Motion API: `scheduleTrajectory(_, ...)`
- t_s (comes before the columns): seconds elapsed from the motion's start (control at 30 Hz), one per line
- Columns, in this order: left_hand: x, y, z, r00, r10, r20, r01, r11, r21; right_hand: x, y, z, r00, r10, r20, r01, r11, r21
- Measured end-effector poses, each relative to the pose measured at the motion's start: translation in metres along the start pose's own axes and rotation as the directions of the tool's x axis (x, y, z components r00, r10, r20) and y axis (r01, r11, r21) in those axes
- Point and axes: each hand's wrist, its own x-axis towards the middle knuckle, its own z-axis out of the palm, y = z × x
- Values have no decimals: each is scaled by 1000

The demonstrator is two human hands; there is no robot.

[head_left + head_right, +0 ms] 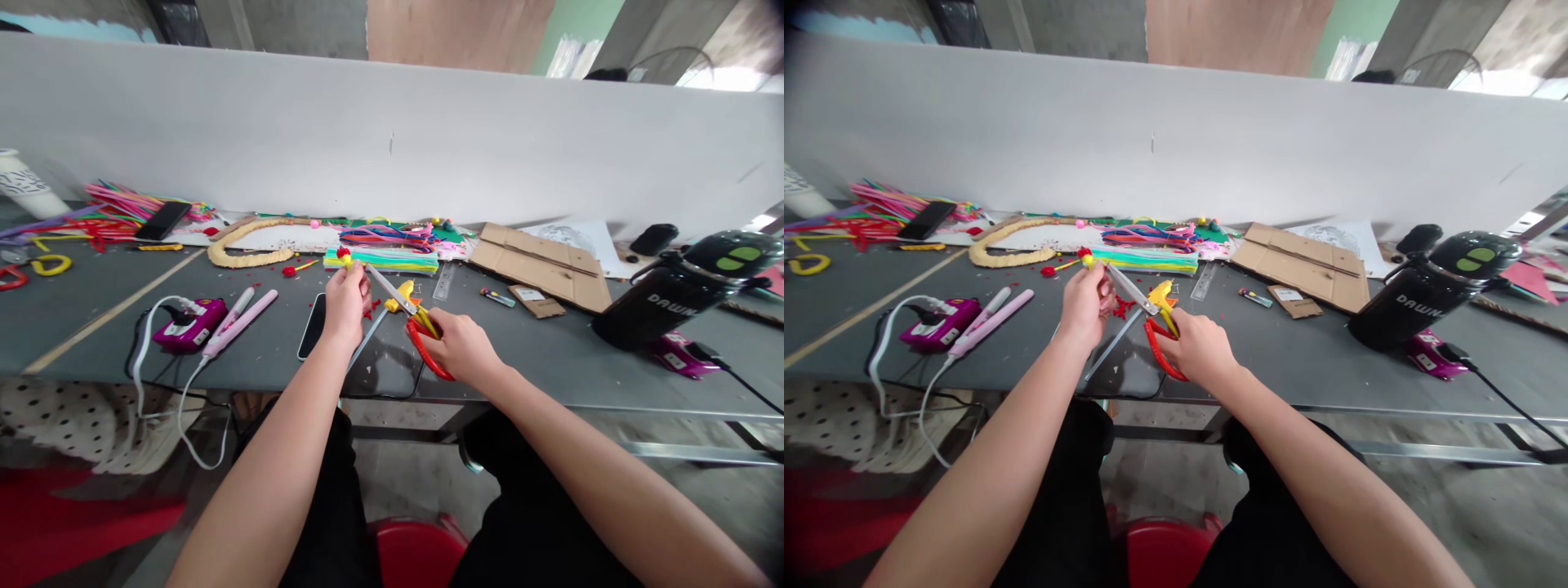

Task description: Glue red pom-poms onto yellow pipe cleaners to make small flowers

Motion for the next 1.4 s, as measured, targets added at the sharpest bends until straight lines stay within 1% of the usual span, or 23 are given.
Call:
scheduleTrajectory(0.3,1,0,-2,1000,-12,4,12,1000,8,4,6,1,998,-38,-50,38,999,5)
scheduleTrajectory(0.5,1,0,-2,1000,-13,3,13,1000,21,4,7,2,995,-77,-56,76,997,-11)
scheduleTrajectory(0.6,0,0,-3,1000,-18,15,17,999,39,6,9,1,997,-72,-40,72,997,0)
scheduleTrajectory(0.7,0,1,-3,999,-24,31,22,998,50,13,19,-5,998,12,-66,-13,1000,-13)
scheduleTrajectory(0.8,-1,1,-4,999,-36,30,34,998,48,24,41,-17,981,145,-130,-153,987,-54)
scheduleTrajectory(0.83,-1,1,-4,999,-41,30,39,998,44,29,51,-20,970,200,-139,-213,974,-82)
scheduleTrajectory(0.9,0,1,-5,998,-51,32,50,998,36,37,72,-24,937,327,-122,-343,928,-144)
scheduleTrajectory(0.93,0,1,-5,998,-56,33,55,998,34,41,83,-25,925,365,-111,-379,910,-170)
scheduleTrajectory(1.03,0,1,-6,997,-69,33,67,997,36,51,112,-22,901,425,-86,-433,875,-215)
scheduleTrajectory(1.1,1,0,-6,997,-74,36,72,997,40,56,125,-20,890,450,-67,-454,865,-216)
scheduleTrajectory(1.2,1,0,-6,996,-84,38,82,996,44,58,134,-21,897,441,-37,-439,877,-195)
scheduleTrajectory(1.23,1,0,-6,995,-87,38,85,995,44,58,133,-22,901,431,-46,-432,882,-187)
scheduleTrajectory(1.3,1,0,-5,995,-90,39,88,995,46,56,127,-22,913,390,-119,-405,900,-158)
scheduleTrajectory(1.37,1,0,-4,995,-90,39,88,995,50,55,113,-17,938,274,-213,-303,946,-116)
scheduleTrajectory(1.4,1,-1,-4,995,-90,38,87,995,53,54,103,-12,956,175,-237,-201,975,-91)
